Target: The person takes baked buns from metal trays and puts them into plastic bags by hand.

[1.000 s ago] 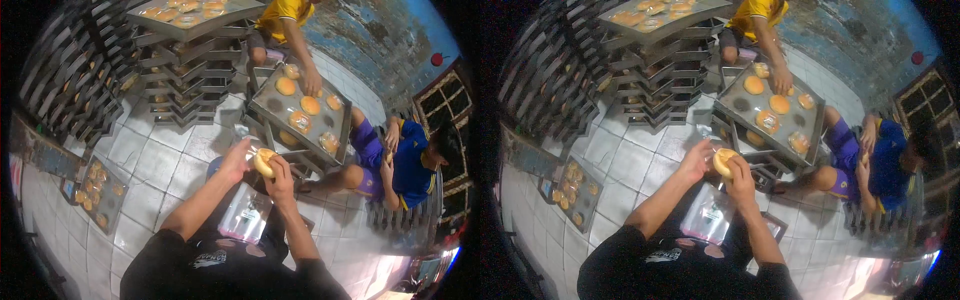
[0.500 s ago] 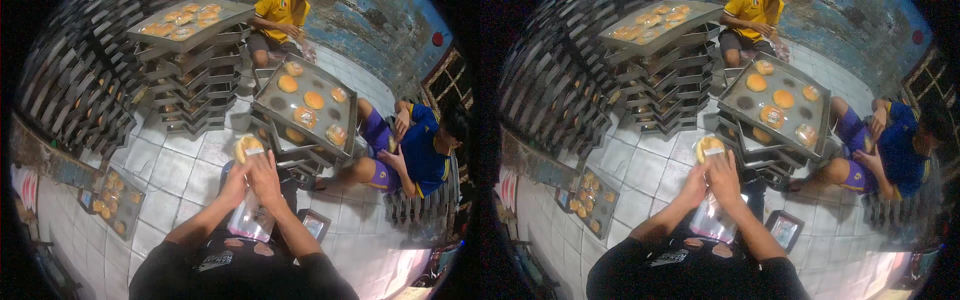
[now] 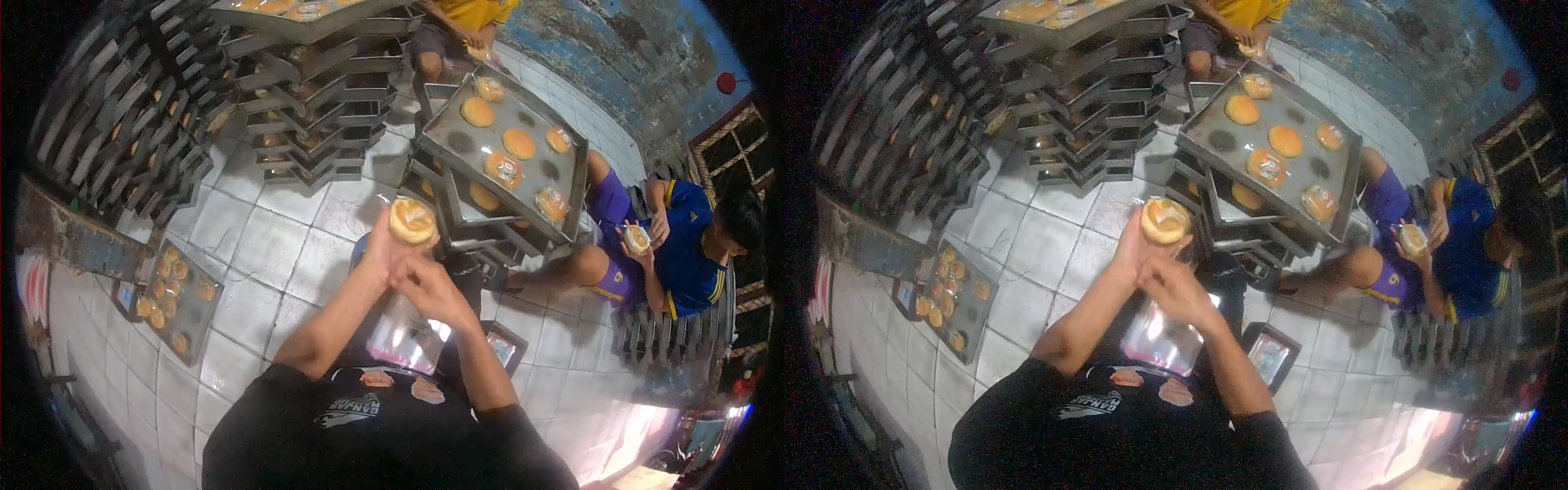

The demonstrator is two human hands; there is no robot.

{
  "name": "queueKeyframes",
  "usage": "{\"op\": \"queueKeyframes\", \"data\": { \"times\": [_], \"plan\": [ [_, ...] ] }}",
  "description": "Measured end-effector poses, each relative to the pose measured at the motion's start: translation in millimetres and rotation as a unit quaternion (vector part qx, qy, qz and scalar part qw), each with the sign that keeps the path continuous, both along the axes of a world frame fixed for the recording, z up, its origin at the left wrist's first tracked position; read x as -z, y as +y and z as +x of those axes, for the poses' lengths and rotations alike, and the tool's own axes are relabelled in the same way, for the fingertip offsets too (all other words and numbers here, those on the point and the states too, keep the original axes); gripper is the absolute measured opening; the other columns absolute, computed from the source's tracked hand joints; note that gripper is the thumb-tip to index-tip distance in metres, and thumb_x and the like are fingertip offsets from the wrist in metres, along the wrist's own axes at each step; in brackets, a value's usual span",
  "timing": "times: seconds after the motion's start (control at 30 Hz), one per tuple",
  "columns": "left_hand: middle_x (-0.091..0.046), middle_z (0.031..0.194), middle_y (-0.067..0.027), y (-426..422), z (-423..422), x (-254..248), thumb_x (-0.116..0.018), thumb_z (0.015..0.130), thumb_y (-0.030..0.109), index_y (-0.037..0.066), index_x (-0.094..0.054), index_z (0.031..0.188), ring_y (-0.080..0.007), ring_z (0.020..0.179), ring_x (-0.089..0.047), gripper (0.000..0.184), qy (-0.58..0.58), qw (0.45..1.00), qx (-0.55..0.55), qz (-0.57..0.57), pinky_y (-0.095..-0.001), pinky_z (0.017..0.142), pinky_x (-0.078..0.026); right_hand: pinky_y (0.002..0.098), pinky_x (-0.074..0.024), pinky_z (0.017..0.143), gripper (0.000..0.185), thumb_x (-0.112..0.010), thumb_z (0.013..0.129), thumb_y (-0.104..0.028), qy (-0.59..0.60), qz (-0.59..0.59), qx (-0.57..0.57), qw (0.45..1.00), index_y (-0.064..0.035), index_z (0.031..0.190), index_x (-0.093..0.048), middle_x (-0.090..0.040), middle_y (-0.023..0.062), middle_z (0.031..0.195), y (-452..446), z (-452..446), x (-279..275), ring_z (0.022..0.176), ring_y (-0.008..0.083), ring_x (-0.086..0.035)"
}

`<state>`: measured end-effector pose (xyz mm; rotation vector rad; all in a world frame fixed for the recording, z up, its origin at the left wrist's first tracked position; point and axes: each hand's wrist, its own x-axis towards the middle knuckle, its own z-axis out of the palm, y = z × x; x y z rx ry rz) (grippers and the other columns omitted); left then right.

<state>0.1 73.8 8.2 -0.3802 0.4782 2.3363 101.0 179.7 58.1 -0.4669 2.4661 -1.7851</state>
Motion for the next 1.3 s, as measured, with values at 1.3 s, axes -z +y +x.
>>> {"op": "queueKeyframes", "data": {
  "times": [1.3],
  "plan": [
    [-0.071, 0.113, -0.0117, -50, -4, 59, -0.061, 0.100, 0.013, -0.001, -0.065, 0.128, -0.0178, 0.103, -0.065, 0.031, 0.247, 0.958, -0.006, -0.143, -0.0333, 0.093, -0.049, 0.0278, -0.0519, 0.067, 0.019, -0.066, 0.100, -0.020, -0.185, -0.207, 0.318, 0.907, -0.0043, 0.089, -0.064, -0.069, 0.0055, 0.087, 48, 15, 37, 0.073, 0.0125, -0.063]
  ]
}}
